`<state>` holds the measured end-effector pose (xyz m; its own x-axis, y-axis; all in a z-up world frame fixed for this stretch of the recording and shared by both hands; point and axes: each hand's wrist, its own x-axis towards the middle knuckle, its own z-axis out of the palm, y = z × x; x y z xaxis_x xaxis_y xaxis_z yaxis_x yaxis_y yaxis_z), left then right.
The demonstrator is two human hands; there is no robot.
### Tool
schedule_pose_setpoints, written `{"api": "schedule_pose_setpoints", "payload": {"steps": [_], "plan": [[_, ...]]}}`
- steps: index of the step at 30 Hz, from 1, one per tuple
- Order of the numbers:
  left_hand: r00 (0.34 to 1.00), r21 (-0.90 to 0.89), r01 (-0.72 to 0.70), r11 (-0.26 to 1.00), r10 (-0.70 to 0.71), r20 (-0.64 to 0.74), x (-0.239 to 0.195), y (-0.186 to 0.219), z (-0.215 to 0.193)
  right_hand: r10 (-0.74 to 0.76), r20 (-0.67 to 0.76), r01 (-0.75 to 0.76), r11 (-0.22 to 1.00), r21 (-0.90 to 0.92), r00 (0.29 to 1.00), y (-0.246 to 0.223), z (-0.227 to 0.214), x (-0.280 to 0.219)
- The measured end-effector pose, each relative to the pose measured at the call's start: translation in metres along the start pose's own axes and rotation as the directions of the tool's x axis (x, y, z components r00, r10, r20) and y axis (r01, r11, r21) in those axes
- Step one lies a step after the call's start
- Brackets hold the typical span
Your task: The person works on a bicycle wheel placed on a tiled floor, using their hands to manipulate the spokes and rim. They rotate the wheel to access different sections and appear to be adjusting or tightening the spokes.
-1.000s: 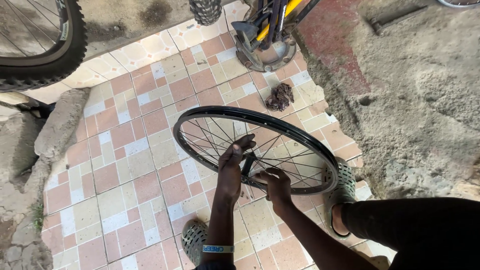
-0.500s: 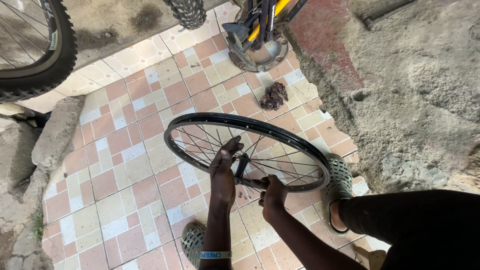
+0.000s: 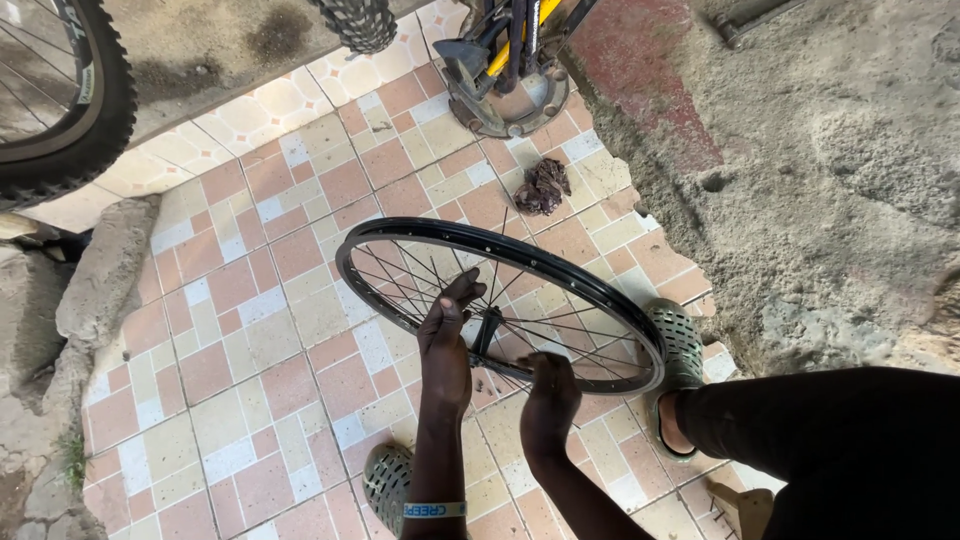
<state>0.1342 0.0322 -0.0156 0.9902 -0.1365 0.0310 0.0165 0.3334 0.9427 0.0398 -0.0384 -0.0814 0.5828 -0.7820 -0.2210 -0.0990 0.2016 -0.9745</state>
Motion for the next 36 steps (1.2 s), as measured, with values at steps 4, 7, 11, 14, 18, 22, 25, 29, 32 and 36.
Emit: {"api": "schedule_pose_setpoints", "payload": {"steps": [4, 7, 11, 14, 18, 22, 25, 29, 32, 36], "plan": [[1.000, 0.009, 0.022, 1.000, -0.022, -0.013, -0.001, 0.003, 0.000, -0.121, 0.162, 0.138, 0.985, -0.103, 0.979, -0.025, 0.009, -0.002], [0.998, -0.052, 0.054, 0.997, -0.055, -0.014, -0.002, 0.008, 0.003, -0.098, 0.259, 0.148, 0.972, -0.182, 0.961, -0.031, 0.018, 0.009], [0.997, 0.041, 0.073, 0.996, -0.072, -0.035, -0.007, 0.008, 0.006, -0.072, 0.323, 0.124, 0.982, -0.142, 0.944, -0.032, 0.028, 0.026], [0.996, 0.034, 0.079, 0.996, -0.077, -0.041, -0.008, 0.003, 0.006, -0.035, 0.376, 0.036, 0.999, 0.004, 0.926, -0.037, 0.030, 0.032], [0.996, 0.020, 0.078, 0.997, -0.078, -0.035, -0.006, 0.008, 0.008, -0.100, 0.473, 0.061, 0.993, 0.096, 0.875, -0.042, 0.022, 0.030], [0.997, 0.004, 0.075, 0.997, -0.075, -0.034, -0.005, 0.013, 0.006, -0.103, 0.531, 0.031, 0.989, 0.144, 0.841, -0.048, 0.017, 0.031], [0.996, -0.009, 0.078, 0.997, -0.078, -0.033, -0.003, 0.008, -0.003, -0.059, 0.655, -0.064, 0.985, 0.162, 0.753, -0.057, 0.011, 0.044], [0.995, -0.017, 0.092, 0.996, -0.092, -0.034, -0.005, 0.016, -0.002, 0.183, 0.665, -0.315, 0.946, 0.083, 0.724, -0.049, -0.002, 0.056], [0.995, -0.037, 0.087, 0.996, -0.089, -0.040, -0.004, 0.015, -0.003, 0.224, 0.604, -0.375, 0.917, 0.134, 0.765, -0.052, -0.014, 0.046], [0.998, -0.146, 0.025, 0.989, -0.033, -0.054, -0.001, -0.004, -0.017, 0.348, 0.618, -0.599, 0.759, 0.255, 0.704, -0.011, -0.039, 0.047]]}}
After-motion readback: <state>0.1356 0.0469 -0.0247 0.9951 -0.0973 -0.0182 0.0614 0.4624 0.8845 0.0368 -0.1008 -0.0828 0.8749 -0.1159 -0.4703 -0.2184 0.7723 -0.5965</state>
